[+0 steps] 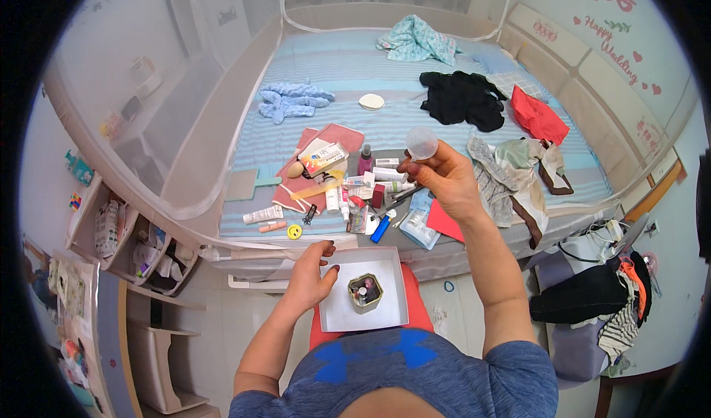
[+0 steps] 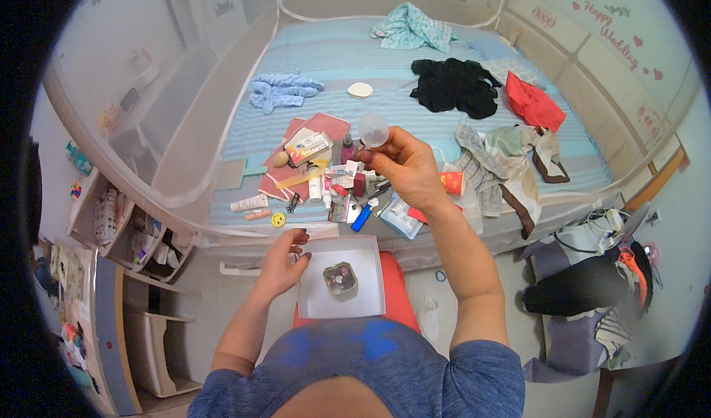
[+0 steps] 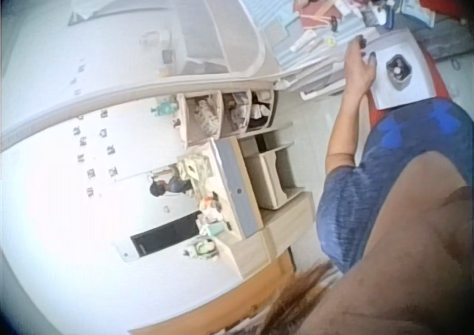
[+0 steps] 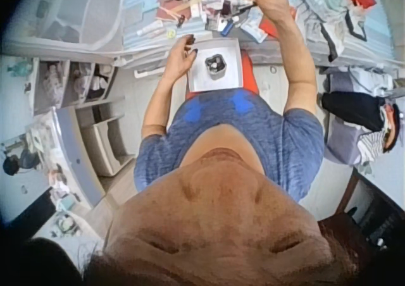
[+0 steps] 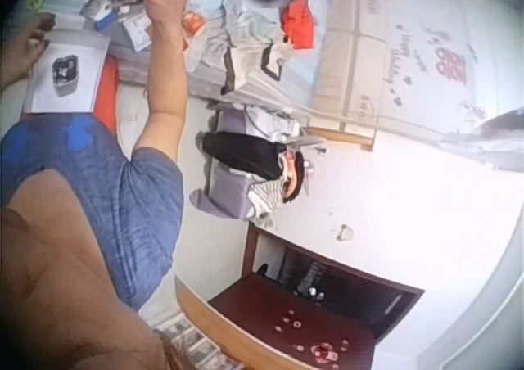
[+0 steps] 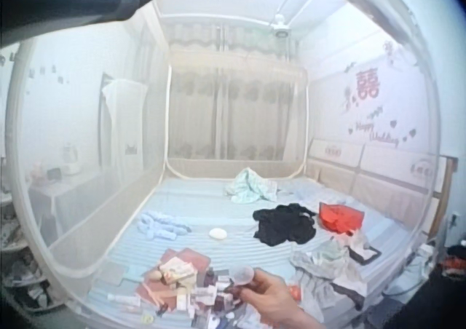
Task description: The person picks up and places various makeup products, bottles, and a tube into a white box while sitting in a bedroom.
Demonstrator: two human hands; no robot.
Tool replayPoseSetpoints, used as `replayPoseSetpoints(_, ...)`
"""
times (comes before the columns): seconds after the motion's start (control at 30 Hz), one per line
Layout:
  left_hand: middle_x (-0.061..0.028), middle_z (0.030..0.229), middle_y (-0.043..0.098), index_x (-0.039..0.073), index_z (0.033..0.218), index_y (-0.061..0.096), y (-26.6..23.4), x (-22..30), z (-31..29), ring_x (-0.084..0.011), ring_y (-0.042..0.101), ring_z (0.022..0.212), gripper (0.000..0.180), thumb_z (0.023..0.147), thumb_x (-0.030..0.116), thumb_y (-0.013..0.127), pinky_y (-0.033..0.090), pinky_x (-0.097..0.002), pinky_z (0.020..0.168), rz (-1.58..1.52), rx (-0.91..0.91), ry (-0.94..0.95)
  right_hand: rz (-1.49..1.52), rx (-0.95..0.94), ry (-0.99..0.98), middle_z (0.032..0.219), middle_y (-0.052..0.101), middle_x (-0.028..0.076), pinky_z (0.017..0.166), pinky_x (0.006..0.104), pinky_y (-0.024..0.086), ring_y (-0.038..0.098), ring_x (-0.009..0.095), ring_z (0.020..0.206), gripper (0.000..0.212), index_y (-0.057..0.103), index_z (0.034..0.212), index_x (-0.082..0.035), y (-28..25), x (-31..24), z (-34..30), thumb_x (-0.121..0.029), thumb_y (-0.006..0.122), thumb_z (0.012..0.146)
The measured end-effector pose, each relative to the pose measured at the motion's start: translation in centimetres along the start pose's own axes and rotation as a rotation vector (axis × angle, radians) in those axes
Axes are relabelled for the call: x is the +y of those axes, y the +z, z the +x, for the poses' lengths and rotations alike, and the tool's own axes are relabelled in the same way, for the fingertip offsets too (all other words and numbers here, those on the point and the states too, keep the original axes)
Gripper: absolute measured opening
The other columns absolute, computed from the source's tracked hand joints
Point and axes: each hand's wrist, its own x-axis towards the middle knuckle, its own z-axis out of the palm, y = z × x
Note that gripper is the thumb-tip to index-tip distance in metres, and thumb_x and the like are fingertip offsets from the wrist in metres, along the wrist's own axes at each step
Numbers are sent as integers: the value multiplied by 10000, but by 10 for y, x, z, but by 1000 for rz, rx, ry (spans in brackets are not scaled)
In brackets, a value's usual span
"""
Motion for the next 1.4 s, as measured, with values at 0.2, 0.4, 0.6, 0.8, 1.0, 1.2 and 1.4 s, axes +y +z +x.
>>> replayPoseSetpoints(0.2, -168, 1069, 624, -26, 1173, 512, -4, 11, 9, -273, 627, 979, 417, 781, 17, 649, 513, -355, 805, -64, 70, 79, -63, 37, -35, 932, 688, 91, 733, 258, 501, 637, 124, 862, 143, 587, 1050, 10, -4, -10, 6, -35, 608, 916)
replayPoseSetpoints(0.4, -163, 1035, 634, -29, 1132, 530, -1, 14, 11, -271, 636, 943, 367, 786, 19, 645, 519, -351, 782, -79, 67, 95, -43, 64, -105, 873, 692, 72, 634, 221, 450, 606, 92, 758, 99, 603, 978, -28, -2, -20, 11, -95, 638, 914)
replayPoseSetpoints(0.6, -163, 1028, 637, -26, 1118, 535, -2, 14, 10, -271, 639, 929, 354, 783, 16, 641, 520, -352, 779, -79, 68, 97, -38, 84, -96, 849, 695, 51, 571, 184, 401, 560, 60, 686, 105, 612, 935, -67, -3, -28, 11, -168, 640, 924)
replayPoseSetpoints(0.8, -160, 1025, 641, -27, 1119, 536, -2, 12, 8, -270, 641, 925, 355, 783, 15, 640, 518, -350, 781, -85, 63, 93, -44, 97, -104, 847, 692, 39, 558, 182, 390, 543, 48, 666, 123, 621, 933, -65, -6, -32, 16, -188, 633, 933)
replayPoseSetpoints(1.0, -164, 1031, 640, -32, 1133, 534, -2, 10, 9, -267, 642, 925, 361, 791, 20, 637, 517, -348, 782, -89, 53, 100, 14, 86, -54, 842, 694, 41, 552, 184, 385, 539, 49, 660, 121, 630, 929, -56, -3, -36, 15, -177, 639, 930)
replayPoseSetpoints(1.2, -168, 1031, 639, -39, 1137, 532, -2, 11, 9, -266, 643, 922, 362, 793, 13, 633, 518, -348, 786, -89, 53, 95, -14, 97, -65, 840, 691, 40, 552, 186, 385, 532, 46, 654, 130, 633, 953, -51, -5, -32, 16, -180, 633, 933)
replayPoseSetpoints(1.4, -156, 1012, 648, -43, 1137, 533, -6, 13, 11, -231, 645, 919, 336, 823, 25, 632, 524, -325, 761, -159, 56, 82, -1, 48, 42, 799, 660, 13, 540, 178, 368, 497, 29, 618, 146, 626, 963, -69, -2, -28, 15, -207, 579, 961)
